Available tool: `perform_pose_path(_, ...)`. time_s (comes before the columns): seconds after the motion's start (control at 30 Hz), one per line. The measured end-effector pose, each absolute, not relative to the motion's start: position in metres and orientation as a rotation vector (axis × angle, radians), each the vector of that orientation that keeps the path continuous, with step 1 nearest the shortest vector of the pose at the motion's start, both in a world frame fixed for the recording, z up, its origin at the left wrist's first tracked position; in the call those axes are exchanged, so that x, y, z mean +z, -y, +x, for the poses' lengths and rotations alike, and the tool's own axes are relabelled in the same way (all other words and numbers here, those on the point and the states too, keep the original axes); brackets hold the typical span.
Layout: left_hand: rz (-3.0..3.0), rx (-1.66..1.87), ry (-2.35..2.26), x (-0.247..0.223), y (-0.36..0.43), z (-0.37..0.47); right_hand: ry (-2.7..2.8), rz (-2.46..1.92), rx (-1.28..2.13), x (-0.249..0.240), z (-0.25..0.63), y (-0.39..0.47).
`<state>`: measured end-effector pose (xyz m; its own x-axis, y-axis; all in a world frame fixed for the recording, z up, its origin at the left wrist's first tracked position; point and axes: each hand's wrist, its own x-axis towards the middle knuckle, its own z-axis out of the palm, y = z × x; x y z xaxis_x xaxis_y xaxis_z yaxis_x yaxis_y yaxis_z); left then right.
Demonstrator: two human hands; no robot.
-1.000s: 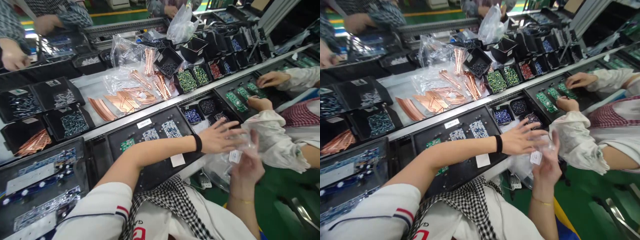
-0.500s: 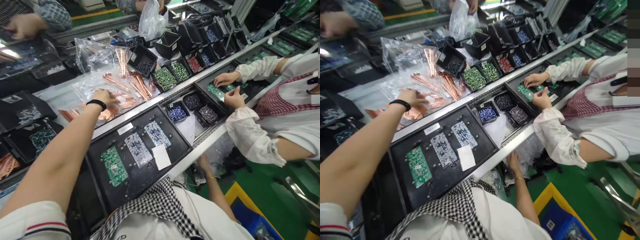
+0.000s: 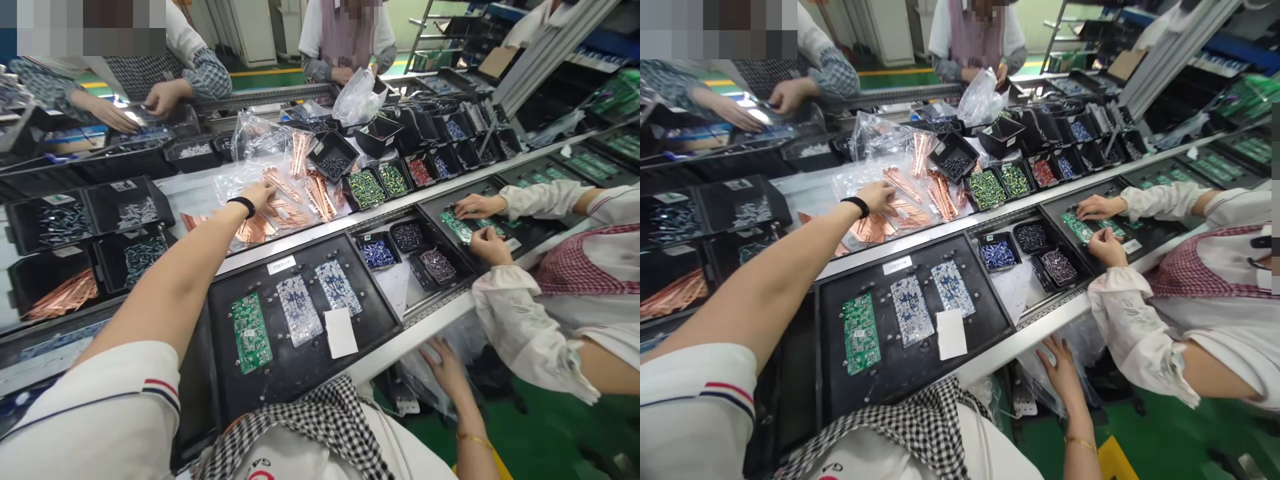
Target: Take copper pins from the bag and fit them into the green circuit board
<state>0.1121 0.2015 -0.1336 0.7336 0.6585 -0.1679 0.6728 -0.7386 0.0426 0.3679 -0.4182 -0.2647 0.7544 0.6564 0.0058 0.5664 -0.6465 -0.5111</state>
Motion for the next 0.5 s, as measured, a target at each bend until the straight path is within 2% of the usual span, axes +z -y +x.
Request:
perform_pose_path(0.1, 2.854, -0.191, -1.008, -0.132, -0.199, 0.110, 0.956, -2.345, 0.235, -0.252, 0.368, 0.440)
perform_pose_path(0.23, 2.921, -0.142, -0.880, -0.124, -0.200, 0.107, 0.876, -2.306, -0.022, -0.212, 0.355, 0.434)
perform_pose_path(0.37, 2.999, -0.071, -0.708, -0.117, -0.199, 0.111, 0.926, -2.164, -0.276, -0.172, 0.335, 0.389)
perform_pose_path(0.5, 3.040, -0.064, -0.595, -0.112, -0.196, 0.111, 1.192, -1.884, -0.239, -0.147, 0.320, 0.323)
